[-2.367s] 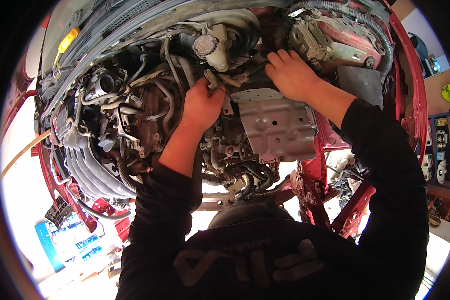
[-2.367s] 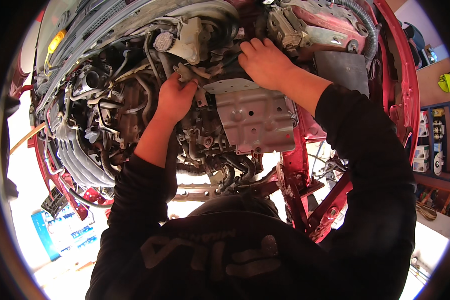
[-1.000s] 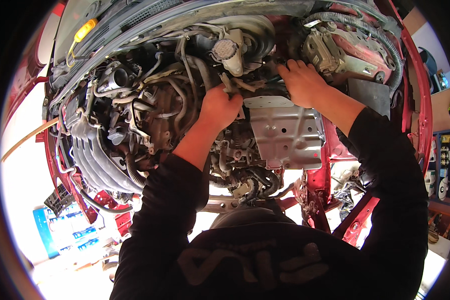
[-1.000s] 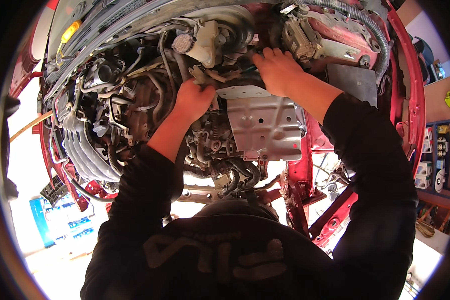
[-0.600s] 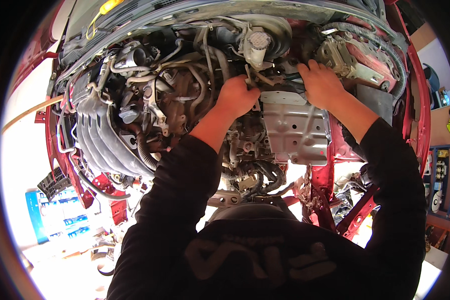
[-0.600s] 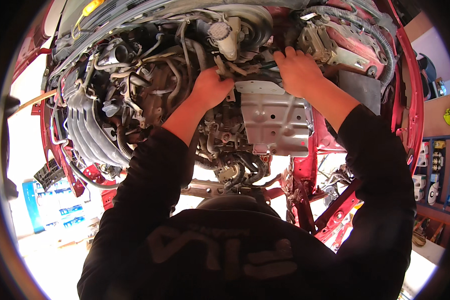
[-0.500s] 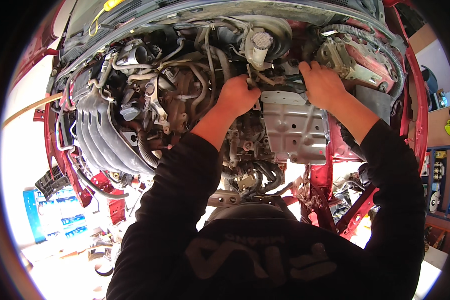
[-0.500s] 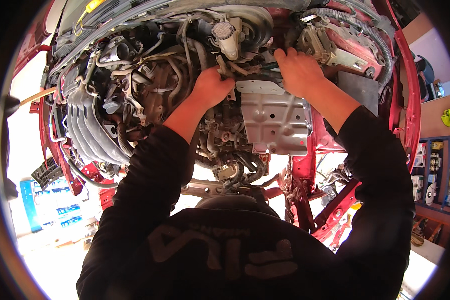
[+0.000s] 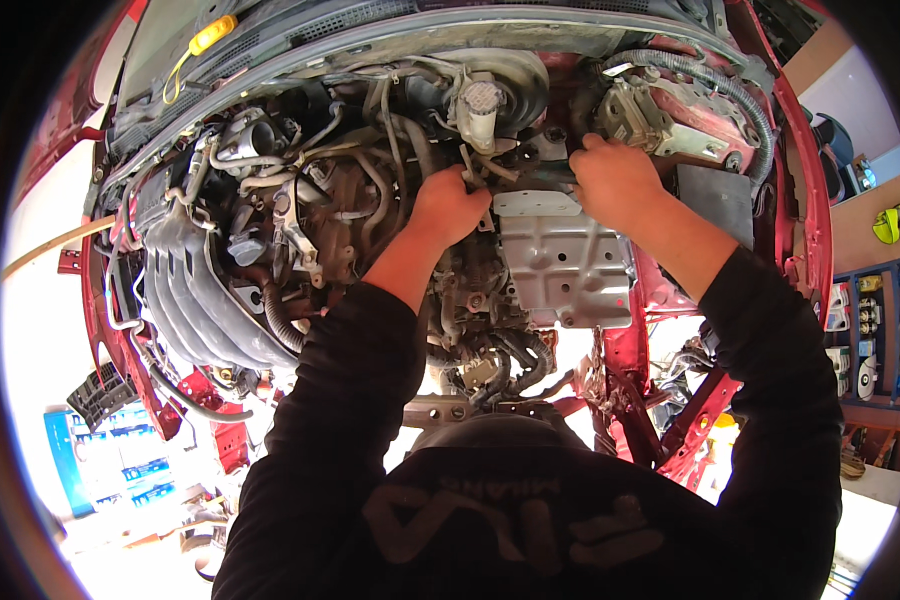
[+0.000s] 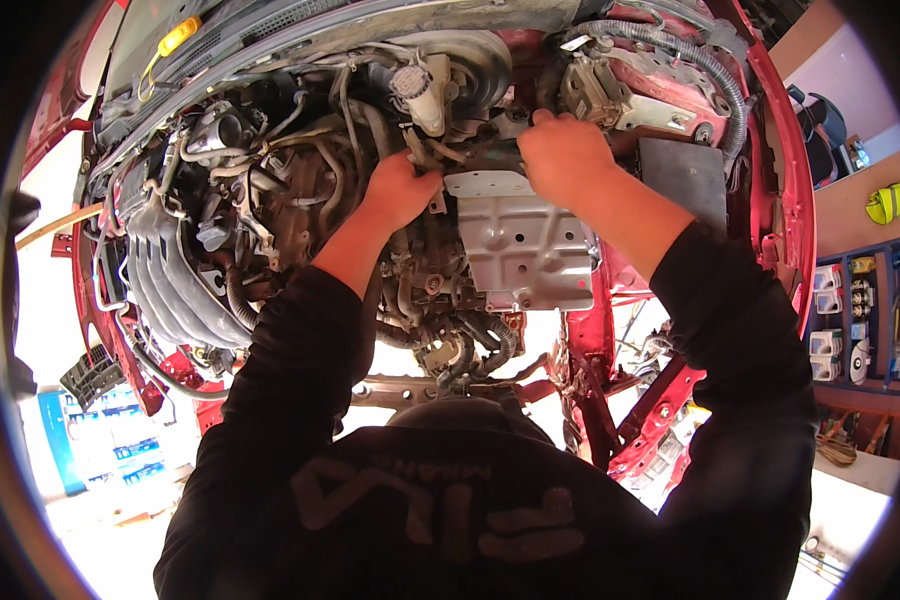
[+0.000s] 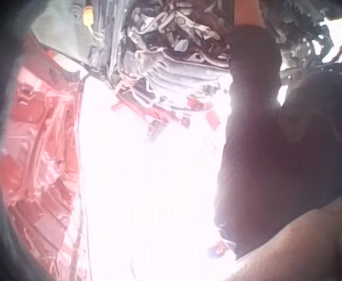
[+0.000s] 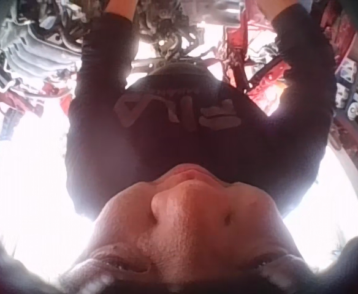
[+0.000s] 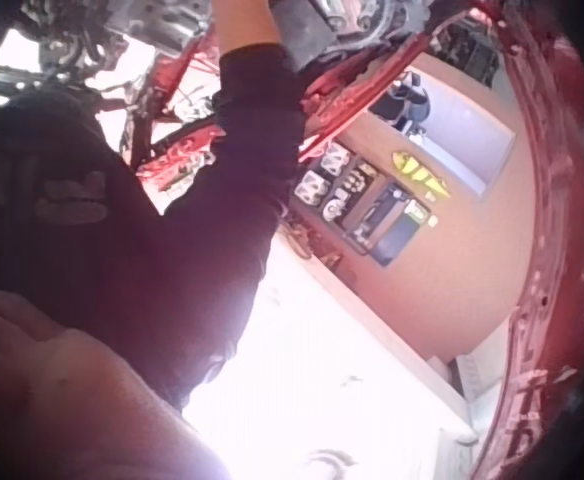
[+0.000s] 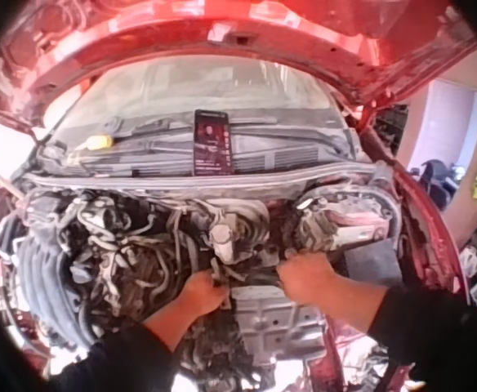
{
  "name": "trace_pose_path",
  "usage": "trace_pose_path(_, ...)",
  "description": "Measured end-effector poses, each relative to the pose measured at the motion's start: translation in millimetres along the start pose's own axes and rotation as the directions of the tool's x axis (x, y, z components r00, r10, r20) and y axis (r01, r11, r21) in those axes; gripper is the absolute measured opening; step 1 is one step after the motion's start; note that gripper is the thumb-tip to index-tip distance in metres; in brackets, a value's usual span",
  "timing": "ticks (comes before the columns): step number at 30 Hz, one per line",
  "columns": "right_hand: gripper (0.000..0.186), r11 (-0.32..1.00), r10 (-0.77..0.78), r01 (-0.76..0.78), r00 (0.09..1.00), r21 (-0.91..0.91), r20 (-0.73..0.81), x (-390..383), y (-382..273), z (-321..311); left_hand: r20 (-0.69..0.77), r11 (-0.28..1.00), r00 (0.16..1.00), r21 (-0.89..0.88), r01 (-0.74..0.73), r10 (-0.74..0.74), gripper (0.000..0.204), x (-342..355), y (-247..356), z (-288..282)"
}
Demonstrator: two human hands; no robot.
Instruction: The person works under the hood of a red car, manipulating hoses and connectors in the engine bay. They retrieve a flexible hose from a parts cart and install it into the engine, then walk around the garage to pick up a small box.
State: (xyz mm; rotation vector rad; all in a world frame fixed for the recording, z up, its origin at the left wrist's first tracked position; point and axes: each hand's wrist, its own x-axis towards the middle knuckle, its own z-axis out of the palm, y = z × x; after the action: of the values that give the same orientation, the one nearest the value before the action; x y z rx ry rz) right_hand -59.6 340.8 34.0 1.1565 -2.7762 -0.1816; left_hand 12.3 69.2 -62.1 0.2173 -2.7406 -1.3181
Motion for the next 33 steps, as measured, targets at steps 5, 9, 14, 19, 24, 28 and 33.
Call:
trace_pose_path(5, 0.019, 1.000, 0.019, -0.018, 0.995, -0.018, 0.094, -3, -1, 4, 0.016, 1.000, 1.000, -0.016, 0.015, -0.015, 0.034, -4, 4, -3)
trace_pose_path(9, 0.017, 0.996, 0.011, -0.005, 0.998, -0.086, 0.068, -3, 2, 10, 0.012, 1.000, 1.000, -0.002, 0.016, -0.016, 0.035, -7, 5, -4)
trace_pose_path(14, 0.025, 0.989, -0.085, 0.067, 0.987, -0.132, -0.137, 11, 12, 19, 0.016, 1.000, 1.000, 0.001, 0.012, -0.012, 0.036, -5, 3, -2)
trace_pose_path(19, 0.034, 0.971, -0.234, 0.224, 0.962, -0.079, -0.139, 40, 32, 17, -0.044, 0.999, 0.998, 0.029, -0.032, 0.033, 0.033, -6, 1, 0)
trace_pose_path(24, 0.044, 0.939, -0.331, 0.316, 0.938, -0.136, -0.102, 55, 39, 13, -0.053, 0.998, 0.997, 0.023, -0.059, 0.060, 0.035, -8, 3, 0)
trace_pose_path(28, 0.054, 0.904, -0.425, 0.423, 0.905, -0.065, -0.014, 74, 43, 3, -0.030, 0.998, 0.999, 0.046, -0.036, 0.037, 0.039, -8, 5, -1)
trace_pose_path(33, 0.058, 0.874, -0.485, 0.486, 0.870, 0.016, 0.090, 94, 47, -6, -0.008, 0.998, 1.000, 0.064, -0.025, 0.026, 0.041, -9, 7, -3)
